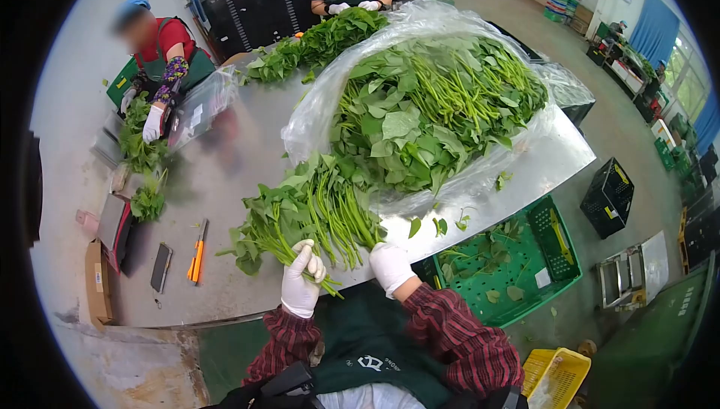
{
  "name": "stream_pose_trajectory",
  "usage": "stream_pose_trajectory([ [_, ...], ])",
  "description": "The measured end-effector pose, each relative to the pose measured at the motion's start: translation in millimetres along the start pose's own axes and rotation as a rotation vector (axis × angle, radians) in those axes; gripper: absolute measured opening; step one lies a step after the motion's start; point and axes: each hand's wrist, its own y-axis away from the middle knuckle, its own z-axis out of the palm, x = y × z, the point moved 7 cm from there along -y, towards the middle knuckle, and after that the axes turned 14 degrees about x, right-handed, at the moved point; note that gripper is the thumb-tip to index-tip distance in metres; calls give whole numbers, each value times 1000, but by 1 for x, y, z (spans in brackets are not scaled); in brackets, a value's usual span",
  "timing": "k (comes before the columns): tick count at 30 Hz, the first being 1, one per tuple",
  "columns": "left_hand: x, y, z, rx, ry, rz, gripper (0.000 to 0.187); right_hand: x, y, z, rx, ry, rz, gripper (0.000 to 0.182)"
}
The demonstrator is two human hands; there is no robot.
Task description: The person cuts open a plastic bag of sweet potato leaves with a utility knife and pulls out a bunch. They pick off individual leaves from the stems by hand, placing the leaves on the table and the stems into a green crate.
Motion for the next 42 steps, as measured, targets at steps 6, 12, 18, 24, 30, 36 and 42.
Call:
stream_pose_trajectory([
  [6,7,-3,-13,62,-33,40,9,44,-41,-62,147,-59,126,13],
  [12,-1,0,-8,61,-57,26,11,70,-59,-156,689,-574,396,17],
  [18,4,-2,5,35,-86,86,12,59,-43,-120,218,-1419,834,33],
  [24,-7,-4,34,8,-103,31,12,31,-26,-121,100,-1651,838,40],
  [30,-30,0,67,-101,-92,-129,18,11,-5,-120,-44,-1878,849,41],
  [36,-36,7,75,-183,-167,-179,12,9,17,-113,-214,-1688,896,37],
  [42,-43,17,76,-187,-241,-128,6,32,11,-128,125,-1186,733,27],
])
